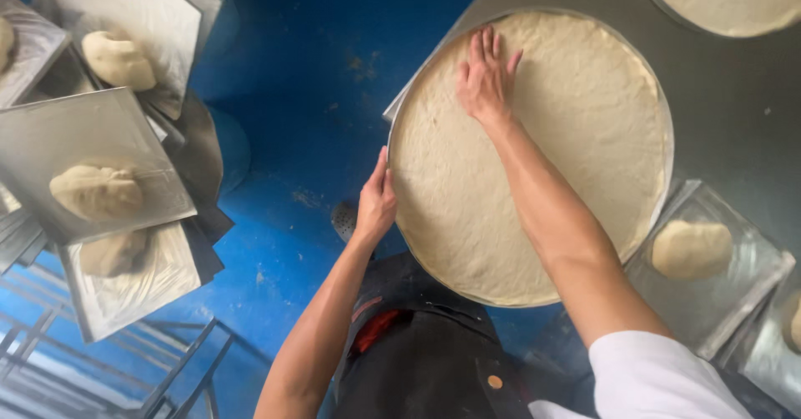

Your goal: The person stretches and flattens dough by hand on round metal trays and then places the trays on a rack.

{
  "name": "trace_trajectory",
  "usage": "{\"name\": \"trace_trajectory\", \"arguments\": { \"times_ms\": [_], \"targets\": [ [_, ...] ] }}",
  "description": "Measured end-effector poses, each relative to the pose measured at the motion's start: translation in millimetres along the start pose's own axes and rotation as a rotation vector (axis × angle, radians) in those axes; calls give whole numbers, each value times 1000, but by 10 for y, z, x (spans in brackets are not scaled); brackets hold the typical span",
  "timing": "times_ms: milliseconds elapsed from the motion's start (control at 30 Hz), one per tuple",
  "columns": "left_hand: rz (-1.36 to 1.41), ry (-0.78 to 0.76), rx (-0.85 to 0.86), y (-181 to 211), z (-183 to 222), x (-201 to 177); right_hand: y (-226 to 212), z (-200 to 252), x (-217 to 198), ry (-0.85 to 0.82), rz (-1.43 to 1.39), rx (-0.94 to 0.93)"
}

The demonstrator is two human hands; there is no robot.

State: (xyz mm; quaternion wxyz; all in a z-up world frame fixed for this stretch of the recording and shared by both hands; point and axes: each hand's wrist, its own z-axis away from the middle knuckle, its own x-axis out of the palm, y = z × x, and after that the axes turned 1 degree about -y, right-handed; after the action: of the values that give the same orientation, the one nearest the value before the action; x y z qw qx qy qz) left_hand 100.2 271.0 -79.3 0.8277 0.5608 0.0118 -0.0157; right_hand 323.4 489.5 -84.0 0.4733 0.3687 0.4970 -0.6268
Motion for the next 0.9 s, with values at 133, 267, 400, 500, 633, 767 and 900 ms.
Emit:
{"name": "trace_trajectory", "arguments": {
  "times_ms": [133, 267, 400, 500, 633, 767, 900],
  "targets": [
    [-51, 18, -50, 1, 54, 29, 206, -76, -33, 11, -68, 19],
    [-78, 30, -80, 22, 16, 85, 265, -22, -96, 72, 63, -89],
    [-37, 19, -20, -16, -37, 78, 392, -144, -260, 79, -73, 81],
    [-11, 3, -56, -9, 76, 62, 426, 11, -267, 95, 60, -10],
    [11, -9, -66, -17, 148, 43, 524, 86, -342, 72, 2, 80],
    [-7, 24, -47, 55, 65, 121, 667, -176, -463, -151, 40, 250],
    [-34, 12, -51, 277, 25, 148, 783, -171, -412, 14, 142, 166]
  ]
}}
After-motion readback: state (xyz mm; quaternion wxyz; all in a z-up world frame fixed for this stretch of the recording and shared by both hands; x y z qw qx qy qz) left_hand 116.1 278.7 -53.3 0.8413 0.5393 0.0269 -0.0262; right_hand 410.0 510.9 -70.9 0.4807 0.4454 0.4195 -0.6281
